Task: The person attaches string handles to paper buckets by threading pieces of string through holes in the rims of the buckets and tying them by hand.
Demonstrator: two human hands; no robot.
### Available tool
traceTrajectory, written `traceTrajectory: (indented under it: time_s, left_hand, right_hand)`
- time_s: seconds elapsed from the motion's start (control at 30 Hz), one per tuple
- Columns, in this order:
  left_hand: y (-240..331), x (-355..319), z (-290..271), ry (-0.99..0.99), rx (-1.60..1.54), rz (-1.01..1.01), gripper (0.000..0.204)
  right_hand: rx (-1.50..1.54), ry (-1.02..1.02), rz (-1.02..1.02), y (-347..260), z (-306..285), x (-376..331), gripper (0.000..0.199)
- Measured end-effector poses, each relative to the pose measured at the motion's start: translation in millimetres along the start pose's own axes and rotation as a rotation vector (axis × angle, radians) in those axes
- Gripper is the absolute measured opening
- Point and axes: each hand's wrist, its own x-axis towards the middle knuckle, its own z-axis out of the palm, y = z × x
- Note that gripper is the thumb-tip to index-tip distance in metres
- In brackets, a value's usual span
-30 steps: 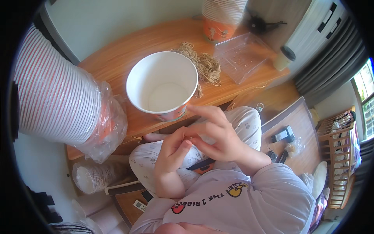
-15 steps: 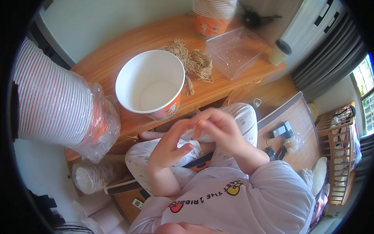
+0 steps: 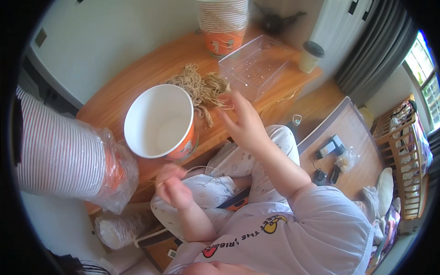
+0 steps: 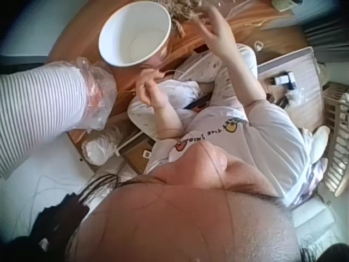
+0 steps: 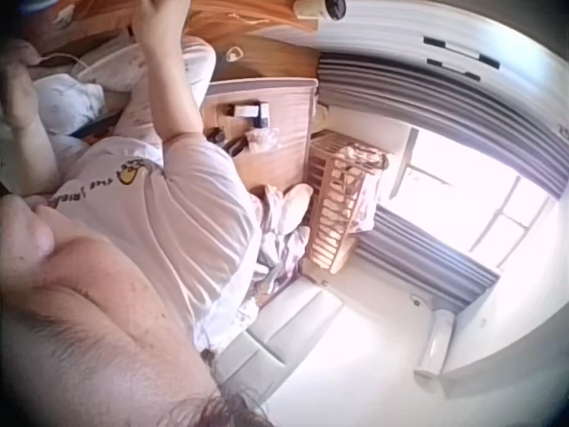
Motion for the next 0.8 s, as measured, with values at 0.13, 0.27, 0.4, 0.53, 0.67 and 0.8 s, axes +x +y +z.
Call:
traceTrajectory:
  time_s: [0.13, 0.27, 0.4, 0.53, 0.67, 0.8]
  left_hand:
    - [-15.8, 8.3, -30.1, 0.178, -0.064, 0.164, 0.024]
    - [-22.0, 17.2, -38.3, 0.186, -0.141, 0.077, 0.022]
    - [-19.2, 18.4, -36.3, 0.206, -0.13, 0.043, 0.022]
    - [-24.0, 14.0, -38.3, 0.183, 0.007, 0.02, 0.024]
    - [-30.0, 11.3, -44.4, 0.169, 0.076, 0.028, 0.023]
    - [-33.1, 10.1, -49.2, 0.203, 0.09, 0.004, 0.022]
  right_hand:
    - [-0.378, 0.083, -0.018, 37.8, 42.0, 44.9, 0.07]
    - [-0.438, 0.076, 0.062, 36.5, 64.6, 75.4, 0.085]
    - [-0.471, -0.072, 0.149, 18.7, 94.5, 112.0, 0.086]
    - [-0.586, -0.444, 0.257, -6.9, 108.4, 129.3, 0.077]
    - [-0.695, -0.533, 0.227, 3.3, 115.6, 135.9, 0.071]
    - [-0.606, -0.295, -0.006, 32.9, 104.8, 139.9, 0.053]
